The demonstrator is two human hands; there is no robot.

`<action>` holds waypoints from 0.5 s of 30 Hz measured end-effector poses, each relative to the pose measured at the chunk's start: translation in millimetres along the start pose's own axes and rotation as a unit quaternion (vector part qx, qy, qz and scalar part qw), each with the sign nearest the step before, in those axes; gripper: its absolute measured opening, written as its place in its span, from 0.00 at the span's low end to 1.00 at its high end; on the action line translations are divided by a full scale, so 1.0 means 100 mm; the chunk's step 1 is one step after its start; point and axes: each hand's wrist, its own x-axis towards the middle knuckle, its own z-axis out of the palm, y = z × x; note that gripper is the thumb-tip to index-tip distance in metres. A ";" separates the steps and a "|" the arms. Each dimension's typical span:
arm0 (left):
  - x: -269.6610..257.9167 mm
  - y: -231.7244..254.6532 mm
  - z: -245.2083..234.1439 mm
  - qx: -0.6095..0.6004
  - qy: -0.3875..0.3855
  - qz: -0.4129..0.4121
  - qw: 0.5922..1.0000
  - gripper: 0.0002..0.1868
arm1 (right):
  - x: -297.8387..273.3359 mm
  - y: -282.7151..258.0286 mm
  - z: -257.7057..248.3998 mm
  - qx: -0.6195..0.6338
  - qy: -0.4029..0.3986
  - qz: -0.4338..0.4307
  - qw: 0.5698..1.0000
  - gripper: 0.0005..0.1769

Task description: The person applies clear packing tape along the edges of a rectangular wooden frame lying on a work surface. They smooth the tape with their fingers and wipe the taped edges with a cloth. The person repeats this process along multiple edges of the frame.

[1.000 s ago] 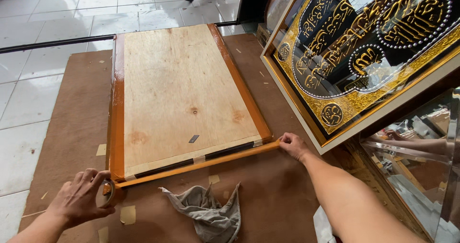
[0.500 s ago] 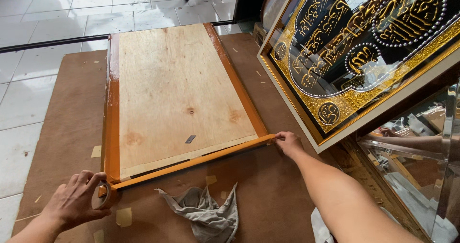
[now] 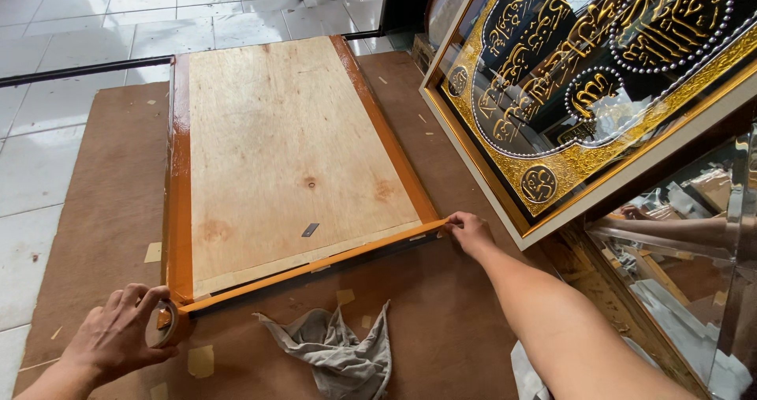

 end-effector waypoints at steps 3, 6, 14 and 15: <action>-0.01 0.00 -0.01 -0.004 0.018 0.007 1.000 0.61 | 0.05 0.17 -0.01 -0.021 -0.042 -0.042 0.998 0.12; 0.00 -0.05 0.06 -0.009 0.005 0.011 1.000 0.63 | 0.18 0.35 0.03 -0.030 -0.047 -0.071 0.996 0.14; -0.03 -0.08 0.03 -0.011 -0.013 0.015 1.000 0.66 | 0.21 0.46 0.05 0.021 -0.033 -0.092 0.995 0.09; -0.03 -0.09 0.05 -0.007 -0.015 0.023 1.000 0.68 | 0.22 0.46 0.07 0.027 -0.016 -0.081 0.996 0.09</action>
